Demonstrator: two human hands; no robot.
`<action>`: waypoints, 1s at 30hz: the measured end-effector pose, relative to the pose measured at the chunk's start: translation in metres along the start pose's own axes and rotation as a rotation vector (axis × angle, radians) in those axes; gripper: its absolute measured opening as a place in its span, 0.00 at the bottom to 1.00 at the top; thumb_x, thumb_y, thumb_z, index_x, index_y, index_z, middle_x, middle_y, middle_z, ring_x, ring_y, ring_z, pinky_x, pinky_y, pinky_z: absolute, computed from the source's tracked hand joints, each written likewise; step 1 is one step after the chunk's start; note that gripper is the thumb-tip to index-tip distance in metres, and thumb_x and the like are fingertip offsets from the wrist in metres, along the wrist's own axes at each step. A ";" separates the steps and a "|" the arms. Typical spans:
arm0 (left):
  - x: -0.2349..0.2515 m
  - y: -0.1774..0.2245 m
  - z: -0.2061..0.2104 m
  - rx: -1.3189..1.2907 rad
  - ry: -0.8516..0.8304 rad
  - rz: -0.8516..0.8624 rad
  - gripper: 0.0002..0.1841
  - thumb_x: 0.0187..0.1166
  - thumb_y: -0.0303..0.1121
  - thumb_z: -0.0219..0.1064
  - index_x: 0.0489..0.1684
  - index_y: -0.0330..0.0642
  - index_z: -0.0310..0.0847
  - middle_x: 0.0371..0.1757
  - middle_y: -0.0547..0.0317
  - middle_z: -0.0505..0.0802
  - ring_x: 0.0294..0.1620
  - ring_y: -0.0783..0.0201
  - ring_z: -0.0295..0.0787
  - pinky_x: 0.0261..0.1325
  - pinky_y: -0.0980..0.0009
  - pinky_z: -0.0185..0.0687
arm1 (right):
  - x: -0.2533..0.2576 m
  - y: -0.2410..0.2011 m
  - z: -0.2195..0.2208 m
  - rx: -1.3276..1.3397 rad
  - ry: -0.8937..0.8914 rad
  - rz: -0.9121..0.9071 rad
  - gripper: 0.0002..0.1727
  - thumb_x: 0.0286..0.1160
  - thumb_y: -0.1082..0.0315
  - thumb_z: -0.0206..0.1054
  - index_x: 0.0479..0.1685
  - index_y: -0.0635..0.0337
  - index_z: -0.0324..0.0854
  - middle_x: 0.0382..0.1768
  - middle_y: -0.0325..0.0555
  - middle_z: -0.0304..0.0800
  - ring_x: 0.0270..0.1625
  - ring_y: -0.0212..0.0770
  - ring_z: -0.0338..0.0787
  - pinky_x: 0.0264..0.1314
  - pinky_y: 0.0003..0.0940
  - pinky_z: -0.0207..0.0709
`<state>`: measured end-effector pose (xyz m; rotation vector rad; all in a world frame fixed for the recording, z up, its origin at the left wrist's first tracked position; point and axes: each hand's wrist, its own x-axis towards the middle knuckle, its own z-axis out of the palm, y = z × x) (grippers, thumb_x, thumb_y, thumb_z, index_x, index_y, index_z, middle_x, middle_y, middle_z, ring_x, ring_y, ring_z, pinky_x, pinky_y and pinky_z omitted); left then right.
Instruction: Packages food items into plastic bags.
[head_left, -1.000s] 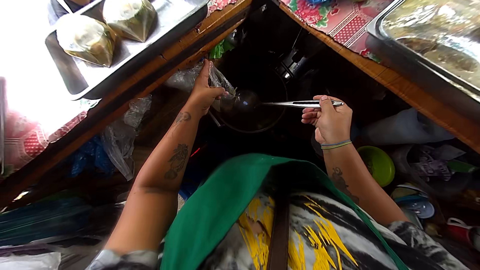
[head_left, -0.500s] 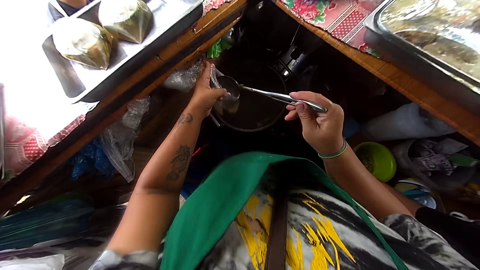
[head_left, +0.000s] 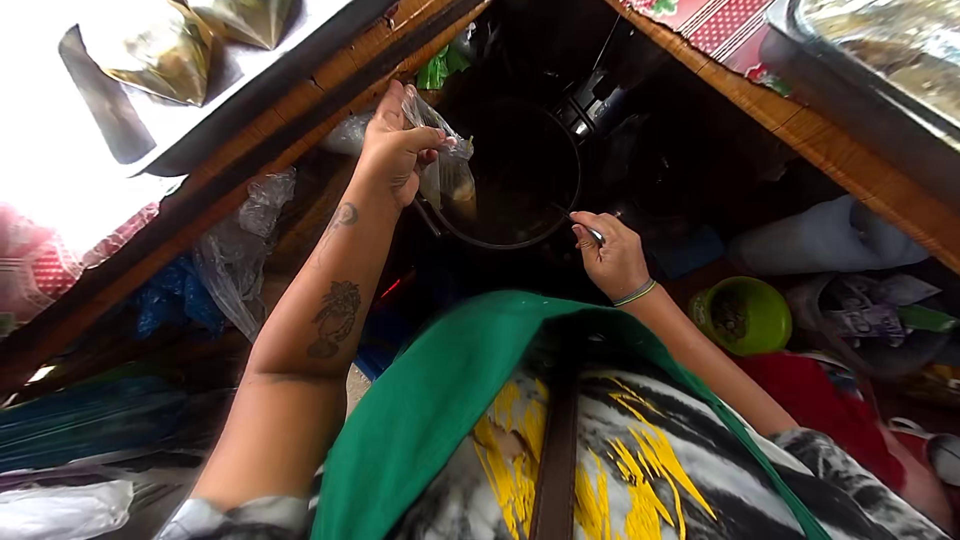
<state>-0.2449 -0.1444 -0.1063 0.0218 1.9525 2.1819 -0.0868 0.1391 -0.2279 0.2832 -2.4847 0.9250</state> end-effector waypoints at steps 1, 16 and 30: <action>-0.002 0.004 0.001 -0.007 0.011 0.006 0.50 0.68 0.10 0.66 0.94 0.45 0.42 0.77 0.51 0.76 0.45 0.67 0.88 0.38 0.77 0.86 | -0.002 0.001 0.005 0.003 -0.006 0.031 0.17 0.89 0.67 0.59 0.61 0.69 0.87 0.42 0.59 0.91 0.38 0.47 0.92 0.46 0.37 0.87; -0.021 0.055 0.020 -0.168 -0.021 0.137 0.44 0.73 0.11 0.59 0.92 0.42 0.42 0.69 0.49 0.79 0.48 0.65 0.89 0.42 0.76 0.88 | 0.044 0.009 0.011 -0.109 -0.171 0.724 0.24 0.79 0.66 0.69 0.71 0.68 0.81 0.73 0.74 0.76 0.75 0.71 0.77 0.77 0.67 0.70; -0.028 0.051 0.015 -0.106 -0.240 0.194 0.46 0.75 0.12 0.60 0.94 0.45 0.38 0.78 0.51 0.75 0.50 0.65 0.90 0.49 0.70 0.91 | 0.141 -0.047 0.067 0.933 -0.341 0.585 0.62 0.49 0.77 0.86 0.92 0.61 0.50 0.69 0.64 0.83 0.66 0.54 0.88 0.67 0.50 0.83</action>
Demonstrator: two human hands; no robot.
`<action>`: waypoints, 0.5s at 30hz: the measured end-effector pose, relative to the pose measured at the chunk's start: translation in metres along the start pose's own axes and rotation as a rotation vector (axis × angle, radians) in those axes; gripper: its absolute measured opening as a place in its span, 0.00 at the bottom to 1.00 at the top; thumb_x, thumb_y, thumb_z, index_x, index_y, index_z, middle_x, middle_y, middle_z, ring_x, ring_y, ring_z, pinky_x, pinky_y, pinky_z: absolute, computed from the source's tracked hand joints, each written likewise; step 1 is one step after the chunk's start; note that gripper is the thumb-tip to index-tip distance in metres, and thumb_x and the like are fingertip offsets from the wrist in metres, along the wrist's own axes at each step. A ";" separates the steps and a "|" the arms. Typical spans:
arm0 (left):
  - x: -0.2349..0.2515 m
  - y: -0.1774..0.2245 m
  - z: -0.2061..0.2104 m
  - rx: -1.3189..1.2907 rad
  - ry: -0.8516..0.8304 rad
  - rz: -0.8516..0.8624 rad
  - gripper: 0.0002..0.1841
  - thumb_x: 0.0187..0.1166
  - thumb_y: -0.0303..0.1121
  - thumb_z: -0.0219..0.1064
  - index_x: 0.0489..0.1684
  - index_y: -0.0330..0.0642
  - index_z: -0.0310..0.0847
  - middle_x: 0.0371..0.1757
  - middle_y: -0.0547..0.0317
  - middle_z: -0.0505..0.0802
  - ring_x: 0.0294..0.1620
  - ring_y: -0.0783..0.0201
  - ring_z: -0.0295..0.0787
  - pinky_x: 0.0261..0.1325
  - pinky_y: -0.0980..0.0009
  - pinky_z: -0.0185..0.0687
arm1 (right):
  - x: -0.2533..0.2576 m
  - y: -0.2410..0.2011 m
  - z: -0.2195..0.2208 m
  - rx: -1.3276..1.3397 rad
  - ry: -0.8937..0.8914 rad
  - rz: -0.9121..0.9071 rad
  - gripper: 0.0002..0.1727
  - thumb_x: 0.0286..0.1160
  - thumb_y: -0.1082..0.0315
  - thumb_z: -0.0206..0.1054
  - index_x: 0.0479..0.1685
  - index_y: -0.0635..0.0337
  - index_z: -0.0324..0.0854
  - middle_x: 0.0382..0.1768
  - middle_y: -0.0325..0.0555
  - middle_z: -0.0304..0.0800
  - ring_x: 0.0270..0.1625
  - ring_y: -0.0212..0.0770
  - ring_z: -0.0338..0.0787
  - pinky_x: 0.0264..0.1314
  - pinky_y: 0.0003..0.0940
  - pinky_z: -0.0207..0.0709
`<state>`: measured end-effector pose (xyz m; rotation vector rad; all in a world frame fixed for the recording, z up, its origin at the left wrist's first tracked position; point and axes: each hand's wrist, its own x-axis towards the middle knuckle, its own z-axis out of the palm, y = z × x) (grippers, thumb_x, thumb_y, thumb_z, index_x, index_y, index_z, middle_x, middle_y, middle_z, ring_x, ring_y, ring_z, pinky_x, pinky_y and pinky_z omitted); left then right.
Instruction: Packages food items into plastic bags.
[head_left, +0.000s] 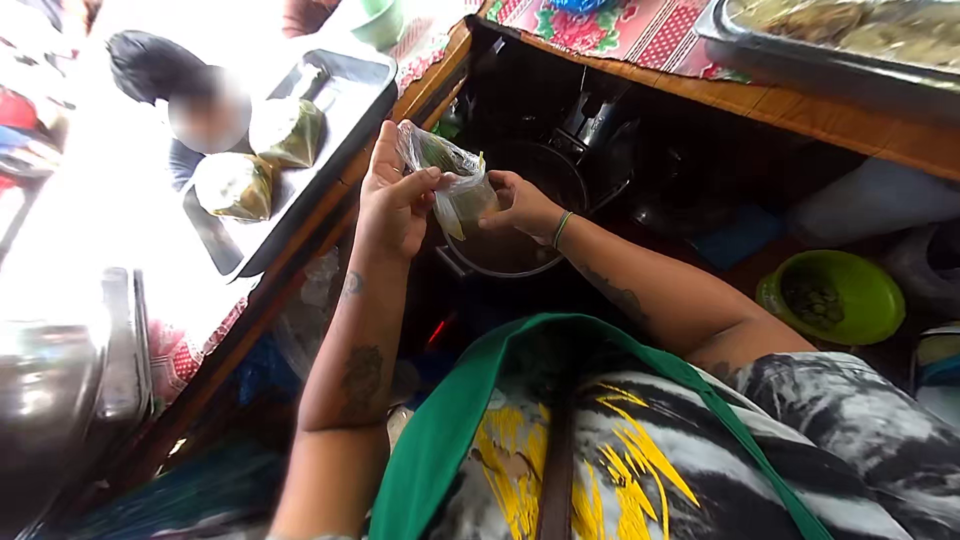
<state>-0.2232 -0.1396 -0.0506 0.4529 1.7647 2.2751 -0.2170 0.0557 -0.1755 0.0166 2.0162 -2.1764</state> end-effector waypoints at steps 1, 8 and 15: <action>0.000 -0.002 -0.005 -0.004 -0.011 0.001 0.46 0.74 0.11 0.60 0.94 0.46 0.38 0.80 0.52 0.75 0.49 0.65 0.90 0.48 0.70 0.91 | 0.000 -0.001 -0.002 0.002 0.006 -0.002 0.61 0.49 0.79 0.85 0.92 0.60 0.50 0.67 0.64 0.84 0.63 0.54 0.89 0.64 0.50 0.85; 0.006 -0.007 -0.035 -0.021 -0.114 0.014 0.49 0.70 0.10 0.60 0.94 0.46 0.37 0.81 0.53 0.74 0.50 0.66 0.90 0.48 0.70 0.90 | -0.004 -0.013 -0.019 0.058 0.002 -0.064 0.55 0.54 0.84 0.79 0.88 0.58 0.53 0.59 0.62 0.89 0.53 0.50 0.93 0.56 0.46 0.88; 0.010 -0.008 -0.041 -0.062 -0.149 0.034 0.45 0.71 0.11 0.60 0.92 0.45 0.43 0.83 0.54 0.74 0.50 0.67 0.90 0.44 0.73 0.89 | -0.007 -0.027 -0.035 0.034 -0.019 -0.098 0.48 0.57 0.82 0.79 0.84 0.62 0.59 0.51 0.57 0.91 0.45 0.42 0.94 0.53 0.37 0.89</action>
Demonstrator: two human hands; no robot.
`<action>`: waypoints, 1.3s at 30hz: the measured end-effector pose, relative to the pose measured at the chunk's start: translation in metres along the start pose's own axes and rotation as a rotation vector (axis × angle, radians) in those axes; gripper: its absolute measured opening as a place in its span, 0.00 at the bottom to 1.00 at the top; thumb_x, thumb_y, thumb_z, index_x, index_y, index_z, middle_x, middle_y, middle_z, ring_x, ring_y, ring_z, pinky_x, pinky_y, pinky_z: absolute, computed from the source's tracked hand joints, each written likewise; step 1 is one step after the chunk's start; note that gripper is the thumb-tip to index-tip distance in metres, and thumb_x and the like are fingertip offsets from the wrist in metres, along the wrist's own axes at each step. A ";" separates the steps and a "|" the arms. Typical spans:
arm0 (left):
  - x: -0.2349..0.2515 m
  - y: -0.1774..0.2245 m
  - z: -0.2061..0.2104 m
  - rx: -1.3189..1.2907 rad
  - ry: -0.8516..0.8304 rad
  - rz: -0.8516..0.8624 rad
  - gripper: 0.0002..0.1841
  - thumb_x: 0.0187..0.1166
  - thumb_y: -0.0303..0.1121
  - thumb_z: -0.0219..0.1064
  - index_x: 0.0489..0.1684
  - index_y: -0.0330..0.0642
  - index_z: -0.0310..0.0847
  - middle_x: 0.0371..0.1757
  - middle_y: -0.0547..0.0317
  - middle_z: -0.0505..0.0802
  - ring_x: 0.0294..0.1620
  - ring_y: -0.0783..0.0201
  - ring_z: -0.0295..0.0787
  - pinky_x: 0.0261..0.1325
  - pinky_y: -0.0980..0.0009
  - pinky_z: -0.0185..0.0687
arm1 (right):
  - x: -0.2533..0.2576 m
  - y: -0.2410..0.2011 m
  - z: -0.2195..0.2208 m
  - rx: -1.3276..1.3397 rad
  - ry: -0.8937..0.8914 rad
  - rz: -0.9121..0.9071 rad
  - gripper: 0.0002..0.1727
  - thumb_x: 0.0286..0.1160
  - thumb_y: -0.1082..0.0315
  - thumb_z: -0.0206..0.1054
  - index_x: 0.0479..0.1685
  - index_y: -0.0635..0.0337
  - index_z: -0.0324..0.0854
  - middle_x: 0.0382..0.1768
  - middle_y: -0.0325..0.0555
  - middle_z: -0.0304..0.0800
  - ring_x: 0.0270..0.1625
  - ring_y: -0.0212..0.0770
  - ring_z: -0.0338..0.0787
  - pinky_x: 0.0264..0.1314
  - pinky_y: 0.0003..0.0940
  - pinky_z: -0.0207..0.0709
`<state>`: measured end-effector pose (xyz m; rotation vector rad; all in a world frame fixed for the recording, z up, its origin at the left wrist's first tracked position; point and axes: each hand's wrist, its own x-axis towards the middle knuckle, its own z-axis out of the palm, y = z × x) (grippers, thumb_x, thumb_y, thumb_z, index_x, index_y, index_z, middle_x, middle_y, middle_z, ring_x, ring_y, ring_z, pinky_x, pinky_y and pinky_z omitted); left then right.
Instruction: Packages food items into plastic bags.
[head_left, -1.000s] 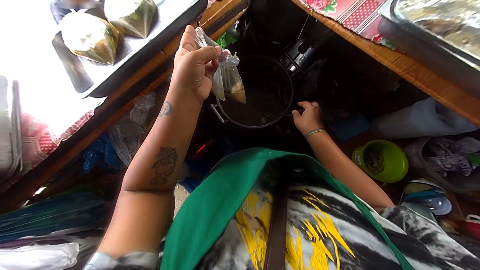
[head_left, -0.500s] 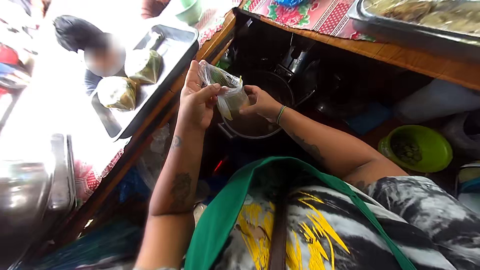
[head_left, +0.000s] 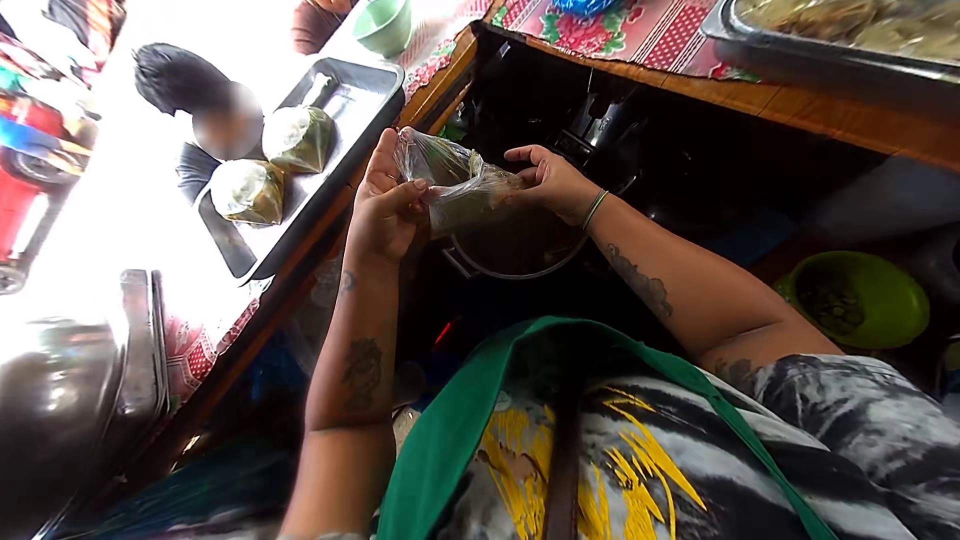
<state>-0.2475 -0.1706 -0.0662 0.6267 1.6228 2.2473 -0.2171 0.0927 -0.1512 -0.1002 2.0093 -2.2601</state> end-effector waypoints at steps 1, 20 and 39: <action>0.001 0.000 0.001 -0.008 -0.002 -0.006 0.45 0.72 0.11 0.59 0.92 0.45 0.43 0.83 0.54 0.74 0.51 0.67 0.90 0.45 0.74 0.89 | 0.001 -0.002 -0.001 -0.008 0.028 0.027 0.47 0.57 0.81 0.80 0.83 0.62 0.61 0.51 0.59 0.91 0.45 0.44 0.94 0.52 0.39 0.89; 0.019 0.032 0.030 0.268 -0.172 -0.049 0.51 0.69 0.10 0.61 0.96 0.43 0.33 0.89 0.52 0.66 0.44 0.66 0.90 0.42 0.71 0.91 | -0.026 -0.065 -0.028 -0.859 0.324 -0.190 0.25 0.68 0.56 0.80 0.65 0.55 0.89 0.77 0.68 0.73 0.80 0.71 0.69 0.77 0.70 0.64; -0.029 -0.013 0.000 0.233 -0.455 -0.115 0.58 0.60 0.05 0.66 0.95 0.34 0.30 0.95 0.49 0.56 0.60 0.58 0.92 0.49 0.64 0.96 | 0.029 0.012 0.022 -0.271 0.023 0.582 0.22 0.93 0.54 0.52 0.63 0.59 0.84 0.56 0.47 0.88 0.58 0.42 0.86 0.60 0.47 0.78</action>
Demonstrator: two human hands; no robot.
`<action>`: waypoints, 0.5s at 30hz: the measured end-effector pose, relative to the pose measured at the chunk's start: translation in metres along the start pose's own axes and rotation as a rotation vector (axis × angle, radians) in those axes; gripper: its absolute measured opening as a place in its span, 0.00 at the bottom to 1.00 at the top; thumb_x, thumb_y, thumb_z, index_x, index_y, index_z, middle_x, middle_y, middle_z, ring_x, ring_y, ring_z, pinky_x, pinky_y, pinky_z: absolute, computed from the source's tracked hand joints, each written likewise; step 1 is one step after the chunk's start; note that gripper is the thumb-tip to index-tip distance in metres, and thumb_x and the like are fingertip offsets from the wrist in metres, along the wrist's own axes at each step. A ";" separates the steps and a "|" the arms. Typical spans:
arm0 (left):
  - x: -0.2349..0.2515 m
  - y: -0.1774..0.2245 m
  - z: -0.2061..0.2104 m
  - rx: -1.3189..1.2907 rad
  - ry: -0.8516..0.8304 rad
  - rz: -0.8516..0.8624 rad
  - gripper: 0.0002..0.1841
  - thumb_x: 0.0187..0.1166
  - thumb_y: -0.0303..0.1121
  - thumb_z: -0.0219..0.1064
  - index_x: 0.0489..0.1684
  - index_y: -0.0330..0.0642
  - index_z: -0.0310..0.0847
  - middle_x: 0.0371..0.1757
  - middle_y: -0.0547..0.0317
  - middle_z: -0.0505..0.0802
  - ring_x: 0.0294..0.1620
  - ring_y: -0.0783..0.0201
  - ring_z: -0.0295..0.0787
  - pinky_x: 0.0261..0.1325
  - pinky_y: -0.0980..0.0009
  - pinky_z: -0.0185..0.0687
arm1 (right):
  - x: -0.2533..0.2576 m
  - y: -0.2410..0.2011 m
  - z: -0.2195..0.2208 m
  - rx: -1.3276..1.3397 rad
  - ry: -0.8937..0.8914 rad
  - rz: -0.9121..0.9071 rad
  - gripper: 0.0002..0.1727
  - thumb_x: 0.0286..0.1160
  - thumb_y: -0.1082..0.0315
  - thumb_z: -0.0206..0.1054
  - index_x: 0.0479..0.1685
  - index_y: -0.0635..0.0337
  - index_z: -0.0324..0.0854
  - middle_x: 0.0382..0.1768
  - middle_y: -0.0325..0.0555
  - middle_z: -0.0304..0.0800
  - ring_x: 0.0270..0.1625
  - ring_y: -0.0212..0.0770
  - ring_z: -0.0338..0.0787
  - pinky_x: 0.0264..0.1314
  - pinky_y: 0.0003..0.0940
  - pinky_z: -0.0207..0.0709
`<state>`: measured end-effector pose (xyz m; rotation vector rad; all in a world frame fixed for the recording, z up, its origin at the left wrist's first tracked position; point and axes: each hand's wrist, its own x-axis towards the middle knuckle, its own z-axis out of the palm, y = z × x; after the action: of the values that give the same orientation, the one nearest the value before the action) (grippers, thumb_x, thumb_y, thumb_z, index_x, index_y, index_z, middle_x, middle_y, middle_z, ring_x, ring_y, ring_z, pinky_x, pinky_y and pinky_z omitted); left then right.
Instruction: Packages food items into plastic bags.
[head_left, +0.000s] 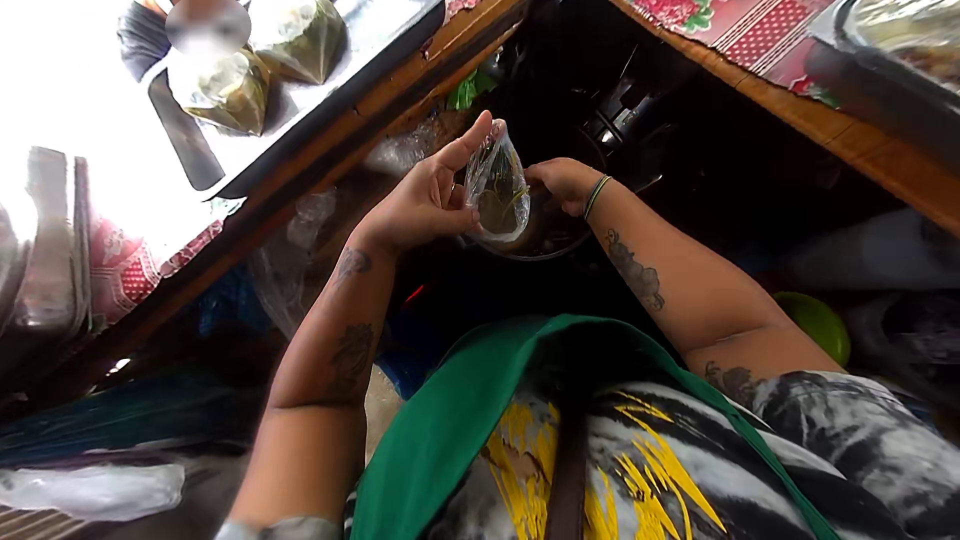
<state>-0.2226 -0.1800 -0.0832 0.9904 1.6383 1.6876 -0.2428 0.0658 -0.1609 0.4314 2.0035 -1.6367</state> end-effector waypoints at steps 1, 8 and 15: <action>-0.003 -0.002 0.000 0.015 -0.003 -0.005 0.58 0.59 0.05 0.67 0.96 0.34 0.31 0.95 0.49 0.56 0.59 0.58 0.92 0.49 0.64 0.96 | 0.002 0.003 0.003 0.021 -0.034 0.026 0.20 0.93 0.55 0.52 0.60 0.59 0.83 0.52 0.45 0.88 0.54 0.40 0.86 0.56 0.43 0.80; -0.024 -0.016 0.008 -0.024 0.073 -0.036 0.59 0.58 0.05 0.68 0.96 0.35 0.33 0.94 0.52 0.58 0.46 0.66 0.94 0.43 0.70 0.95 | -0.015 0.000 0.013 -0.191 -0.178 -0.395 0.19 0.86 0.55 0.63 0.56 0.62 0.87 0.47 0.44 0.90 0.48 0.36 0.87 0.53 0.39 0.81; -0.049 -0.040 0.025 0.010 0.262 0.014 0.58 0.59 0.07 0.68 0.96 0.38 0.35 0.95 0.52 0.56 0.39 0.69 0.92 0.39 0.71 0.93 | -0.017 -0.008 0.036 -0.521 -0.034 -0.578 0.10 0.83 0.67 0.64 0.41 0.63 0.89 0.36 0.48 0.90 0.40 0.39 0.87 0.49 0.43 0.80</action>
<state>-0.1782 -0.2036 -0.1295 0.8136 1.8080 1.8846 -0.2265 0.0299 -0.1503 -0.3979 2.5617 -1.3013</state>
